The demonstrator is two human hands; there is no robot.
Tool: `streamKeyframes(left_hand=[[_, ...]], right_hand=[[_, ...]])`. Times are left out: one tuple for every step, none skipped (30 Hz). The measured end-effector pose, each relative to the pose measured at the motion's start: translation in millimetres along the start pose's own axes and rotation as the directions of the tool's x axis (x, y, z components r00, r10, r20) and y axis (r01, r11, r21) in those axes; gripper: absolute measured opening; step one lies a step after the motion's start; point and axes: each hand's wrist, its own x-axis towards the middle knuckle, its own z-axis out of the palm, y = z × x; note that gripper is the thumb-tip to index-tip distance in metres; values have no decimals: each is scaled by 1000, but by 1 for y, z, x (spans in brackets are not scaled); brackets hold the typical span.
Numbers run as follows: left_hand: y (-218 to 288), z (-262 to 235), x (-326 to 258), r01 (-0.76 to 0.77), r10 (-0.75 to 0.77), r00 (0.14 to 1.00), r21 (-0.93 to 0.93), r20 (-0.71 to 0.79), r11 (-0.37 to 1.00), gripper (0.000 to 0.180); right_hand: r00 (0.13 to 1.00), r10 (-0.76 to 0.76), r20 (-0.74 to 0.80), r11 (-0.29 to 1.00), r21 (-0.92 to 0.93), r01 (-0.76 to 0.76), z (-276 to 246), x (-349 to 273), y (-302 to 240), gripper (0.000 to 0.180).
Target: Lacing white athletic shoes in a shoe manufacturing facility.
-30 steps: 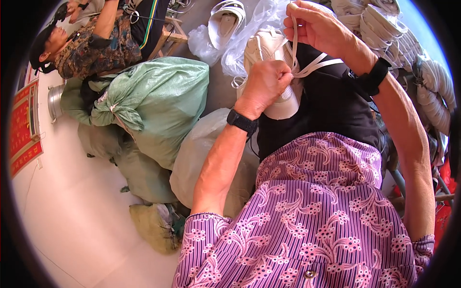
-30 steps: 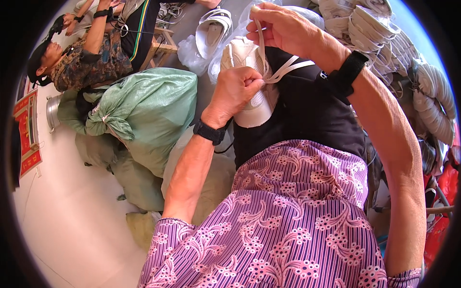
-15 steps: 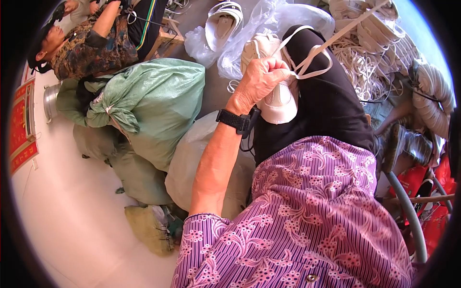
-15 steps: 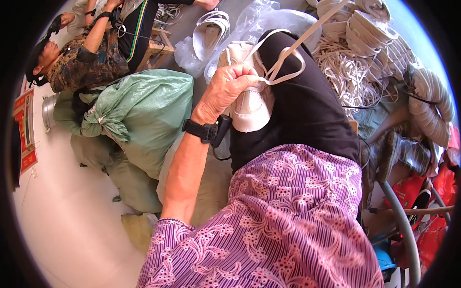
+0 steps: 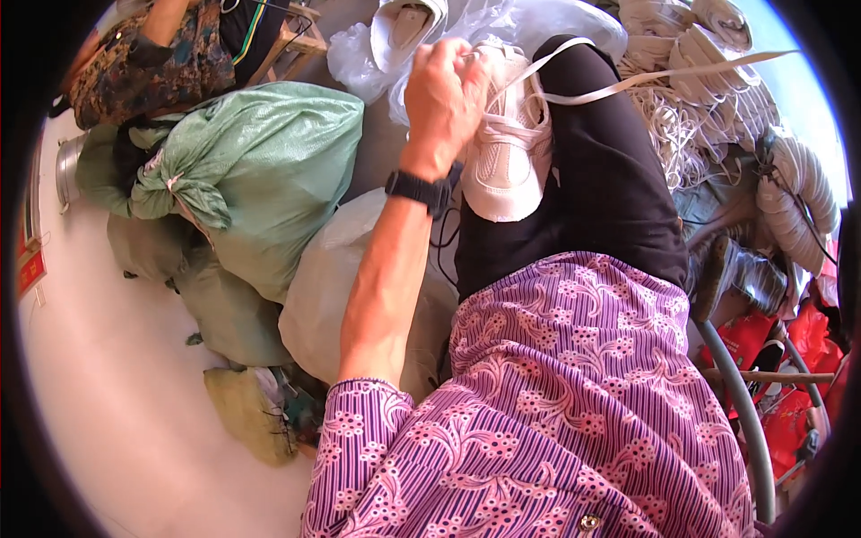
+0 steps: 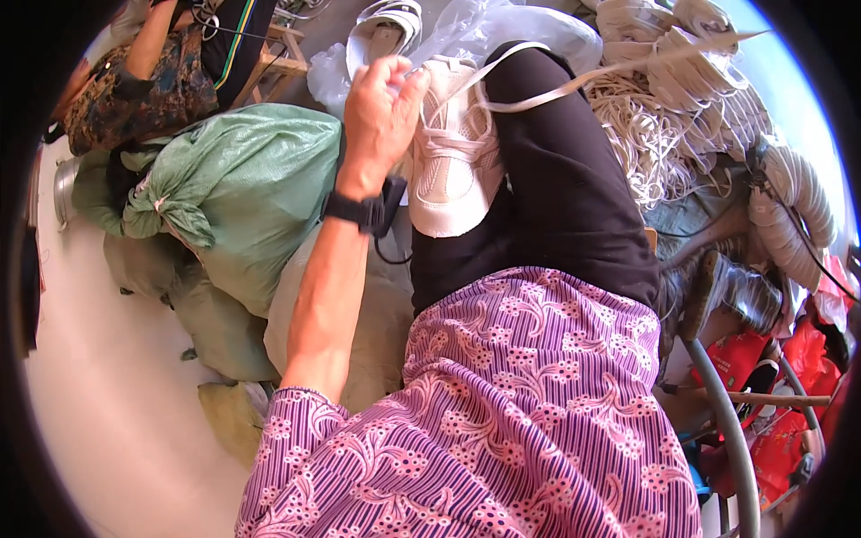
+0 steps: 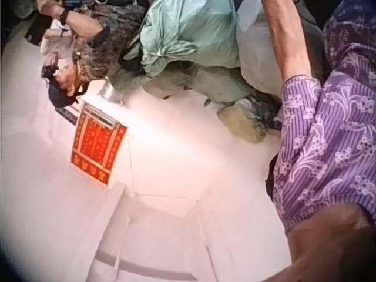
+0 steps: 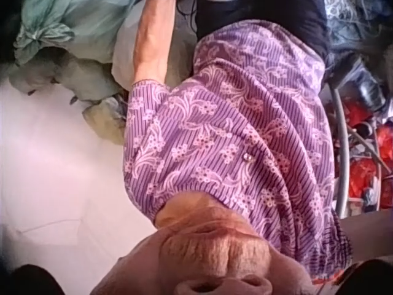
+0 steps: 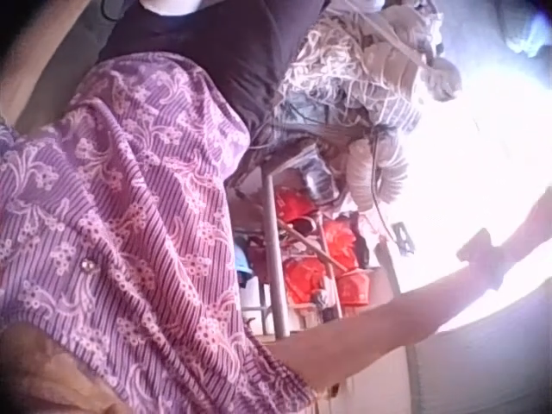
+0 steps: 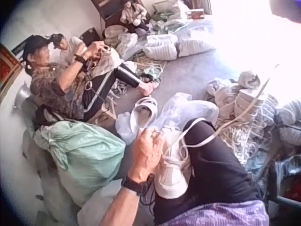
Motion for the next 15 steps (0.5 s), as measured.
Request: streamKeyframes(left_hand=[[-8, 4, 6, -55, 60, 993, 55, -104, 997, 27], [-14, 8, 8, -48, 55, 992, 63, -113, 997, 27], [-17, 13, 8, -36, 37, 998, 36, -42, 999, 28], [-18, 17, 8, 33, -34, 996, 18, 84, 999, 29], [-18, 19, 4, 94, -92, 991, -13, 98, 995, 31], [-17, 18, 2, 25, -23, 996, -21, 89, 999, 32], [-16, 18, -1, 1, 0, 994, -13, 107, 1000, 33], [-11, 18, -5, 15, -13, 988, -11, 151, 1000, 33], [-8, 19, -9, -27, 24, 993, 18, 115, 999, 33], [-4, 19, -11, -106, 105, 993, 39, 47, 994, 34], [-2, 20, -12, -68, 64, 995, 49, 74, 997, 34], [-2, 19, -12, -70, 70, 997, 17, 46, 997, 35], [0, 19, -13, -74, 74, 997, -15, 17, 997, 36], [0, 20, -13, -31, 31, 999, 3, 40, 1000, 38], [1, 21, -12, -30, 30, 999, 0, 44, 1000, 38]], right_hand=[[999, -50, -14, 999, 9, 50, 3, 1, -16, 12], [994, -102, -27, 994, 29, 103, 6, 2, -35, 13], [987, -157, -43, 985, 59, 160, 10, 3, -55, 14], [975, -214, -57, 972, 87, 218, 14, 4, -75, 15], [962, -264, -72, 955, 123, 271, 20, 4, -95, 16], [940, -330, -83, 925, 171, 340, 29, 3, -114, 17], [923, -376, -83, 897, 216, 385, 38, 4, -132, 18], [905, -418, -87, 869, 253, 425, 49, 2, -148, 20], [867, -479, -136, 818, 289, 497, 62, -1, -163, 21], [869, -477, -133, 822, 282, 495, 72, -1, -175, 27], [873, -471, -124, 837, 250, 487, 80, -4, -183, 26], [869, -482, -111, 836, 239, 494, 86, -4, -188, 24], [877, -479, -52, 851, 220, 477, 91, -4, -190, 22], [861, -499, -99, 830, 229, 508, 93, -3, -191, 22], [856, -512, -76, 823, 243, 514, 93, -1, -191, 18]])
